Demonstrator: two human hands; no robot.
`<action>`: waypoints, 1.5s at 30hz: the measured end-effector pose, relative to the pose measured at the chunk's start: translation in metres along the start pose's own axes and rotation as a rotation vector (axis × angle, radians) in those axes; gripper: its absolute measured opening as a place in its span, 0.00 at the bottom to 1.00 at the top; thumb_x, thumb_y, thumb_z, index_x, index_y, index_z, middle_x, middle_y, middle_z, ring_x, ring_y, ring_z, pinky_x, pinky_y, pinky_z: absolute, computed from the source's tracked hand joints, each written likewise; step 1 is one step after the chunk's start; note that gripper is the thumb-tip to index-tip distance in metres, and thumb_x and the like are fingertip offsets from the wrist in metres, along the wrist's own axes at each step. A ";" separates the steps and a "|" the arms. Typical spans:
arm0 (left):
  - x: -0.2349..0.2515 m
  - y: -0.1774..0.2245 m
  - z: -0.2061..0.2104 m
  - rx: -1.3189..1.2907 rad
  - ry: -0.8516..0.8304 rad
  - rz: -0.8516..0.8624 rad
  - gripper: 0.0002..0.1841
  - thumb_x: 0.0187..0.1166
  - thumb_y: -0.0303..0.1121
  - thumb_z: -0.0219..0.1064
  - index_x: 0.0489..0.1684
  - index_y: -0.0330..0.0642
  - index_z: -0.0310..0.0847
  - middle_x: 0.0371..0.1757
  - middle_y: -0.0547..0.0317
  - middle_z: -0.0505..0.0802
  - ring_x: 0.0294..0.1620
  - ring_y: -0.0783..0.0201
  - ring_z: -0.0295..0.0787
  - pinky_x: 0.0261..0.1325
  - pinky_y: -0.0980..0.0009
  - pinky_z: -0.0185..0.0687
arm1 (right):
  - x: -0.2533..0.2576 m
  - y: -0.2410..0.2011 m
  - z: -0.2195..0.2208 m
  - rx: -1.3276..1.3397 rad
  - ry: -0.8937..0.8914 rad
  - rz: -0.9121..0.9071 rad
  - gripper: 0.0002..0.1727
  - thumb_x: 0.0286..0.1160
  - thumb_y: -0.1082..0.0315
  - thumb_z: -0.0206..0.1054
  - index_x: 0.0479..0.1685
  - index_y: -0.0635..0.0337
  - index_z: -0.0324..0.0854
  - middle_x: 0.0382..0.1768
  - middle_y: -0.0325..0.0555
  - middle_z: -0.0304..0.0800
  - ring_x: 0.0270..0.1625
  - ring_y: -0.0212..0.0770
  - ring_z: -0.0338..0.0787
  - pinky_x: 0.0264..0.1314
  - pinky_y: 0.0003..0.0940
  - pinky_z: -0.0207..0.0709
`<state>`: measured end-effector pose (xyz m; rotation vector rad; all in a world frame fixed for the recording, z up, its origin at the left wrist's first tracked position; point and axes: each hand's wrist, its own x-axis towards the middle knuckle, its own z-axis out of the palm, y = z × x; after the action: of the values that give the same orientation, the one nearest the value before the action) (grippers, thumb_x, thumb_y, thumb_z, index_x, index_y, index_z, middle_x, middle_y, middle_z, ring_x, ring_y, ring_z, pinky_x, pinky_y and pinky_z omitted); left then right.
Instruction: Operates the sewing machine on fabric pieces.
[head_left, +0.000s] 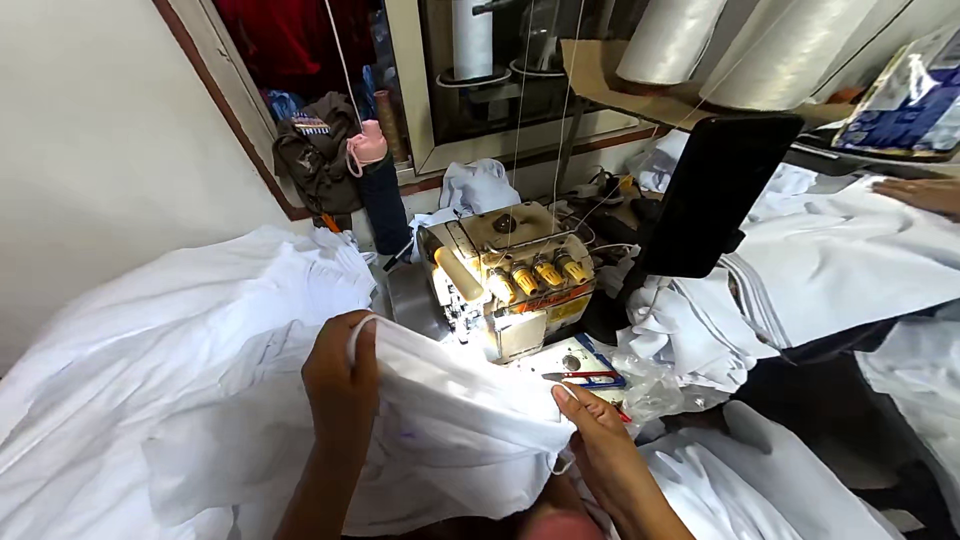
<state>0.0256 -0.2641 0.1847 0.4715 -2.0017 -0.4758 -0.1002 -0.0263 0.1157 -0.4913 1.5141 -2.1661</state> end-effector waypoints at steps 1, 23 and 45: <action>0.007 -0.007 0.006 0.073 -0.008 0.084 0.14 0.87 0.32 0.59 0.51 0.28 0.87 0.46 0.41 0.92 0.47 0.54 0.91 0.54 0.58 0.86 | 0.001 0.002 -0.001 -0.034 0.012 -0.021 0.14 0.85 0.67 0.56 0.36 0.55 0.87 0.29 0.31 0.90 0.35 0.25 0.89 0.42 0.24 0.85; 0.001 -0.032 0.010 0.108 -0.537 0.415 0.10 0.79 0.29 0.69 0.51 0.46 0.94 0.69 0.50 0.89 0.67 0.48 0.86 0.67 0.53 0.84 | 0.019 0.043 -0.020 -0.839 -0.013 -0.586 0.14 0.77 0.60 0.63 0.40 0.58 0.92 0.58 0.54 0.88 0.51 0.31 0.89 0.51 0.22 0.84; 0.042 -0.028 -0.022 -0.287 -0.754 -0.111 0.06 0.81 0.31 0.69 0.40 0.40 0.90 0.37 0.65 0.88 0.36 0.75 0.83 0.40 0.78 0.81 | 0.026 0.002 -0.023 -0.227 -0.131 -0.028 0.11 0.83 0.66 0.59 0.44 0.59 0.87 0.47 0.34 0.89 0.35 0.22 0.85 0.39 0.17 0.81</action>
<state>0.0304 -0.3126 0.2105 0.2345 -2.5634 -1.1186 -0.1334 -0.0228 0.1073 -0.7182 1.6969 -1.9494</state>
